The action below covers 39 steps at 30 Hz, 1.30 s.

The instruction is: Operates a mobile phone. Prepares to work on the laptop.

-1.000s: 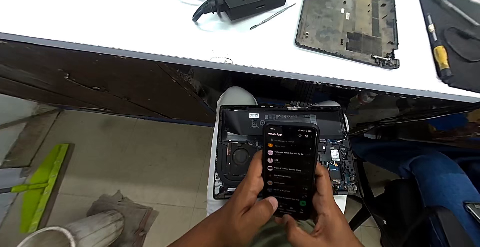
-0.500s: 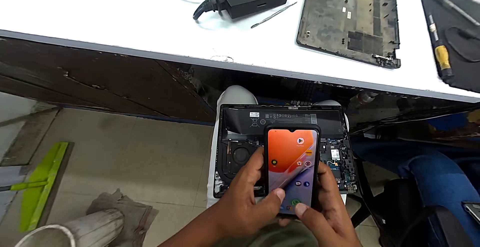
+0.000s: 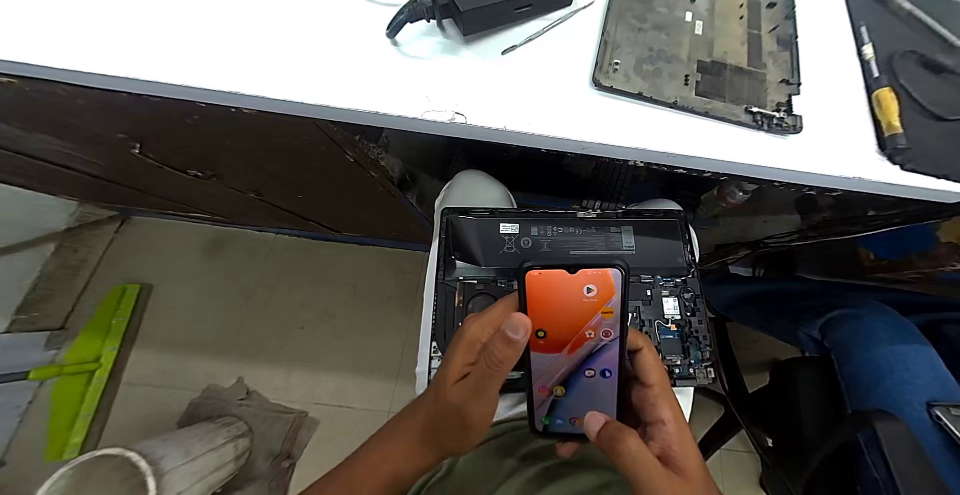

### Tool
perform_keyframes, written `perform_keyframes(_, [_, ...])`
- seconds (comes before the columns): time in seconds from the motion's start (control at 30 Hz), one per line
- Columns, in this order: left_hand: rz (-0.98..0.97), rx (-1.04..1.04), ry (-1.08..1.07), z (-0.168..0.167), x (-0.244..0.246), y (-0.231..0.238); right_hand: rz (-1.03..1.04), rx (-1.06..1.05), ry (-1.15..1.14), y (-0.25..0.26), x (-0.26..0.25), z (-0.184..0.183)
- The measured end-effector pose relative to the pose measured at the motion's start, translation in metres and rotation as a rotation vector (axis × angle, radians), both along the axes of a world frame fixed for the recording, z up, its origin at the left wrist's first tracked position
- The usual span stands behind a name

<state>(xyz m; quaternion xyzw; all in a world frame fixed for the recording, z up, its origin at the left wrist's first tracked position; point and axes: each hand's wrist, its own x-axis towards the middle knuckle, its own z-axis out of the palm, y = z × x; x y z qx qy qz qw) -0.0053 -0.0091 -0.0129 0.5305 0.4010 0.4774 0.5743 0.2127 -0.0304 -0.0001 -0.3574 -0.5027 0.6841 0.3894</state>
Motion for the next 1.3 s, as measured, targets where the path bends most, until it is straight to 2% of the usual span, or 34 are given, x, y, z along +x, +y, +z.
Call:
perform_keyframes(0.3, [-0.098,-0.041,-0.028,0.0001,0.0040,-0.0008,-0.004,-0.142,0.139,0.0022,0.0039,-0.0011])
perform_keyframes(0.5, [-0.100,-0.076,-0.038,-0.0007,0.0059,-0.0035,-0.032,-0.179,0.085,0.0007,0.0005,0.0030])
perform_keyframes(0.77, [-0.113,-0.096,-0.048,-0.0032,0.0061,-0.0051,-0.009,-0.151,0.130,0.0015,0.0028,-0.0023])
perform_keyframes(1.3, [-0.126,-0.118,-0.041,-0.0046,0.0072,-0.0074,-0.033,-0.087,0.063,-0.0003,0.0018,-0.0035])
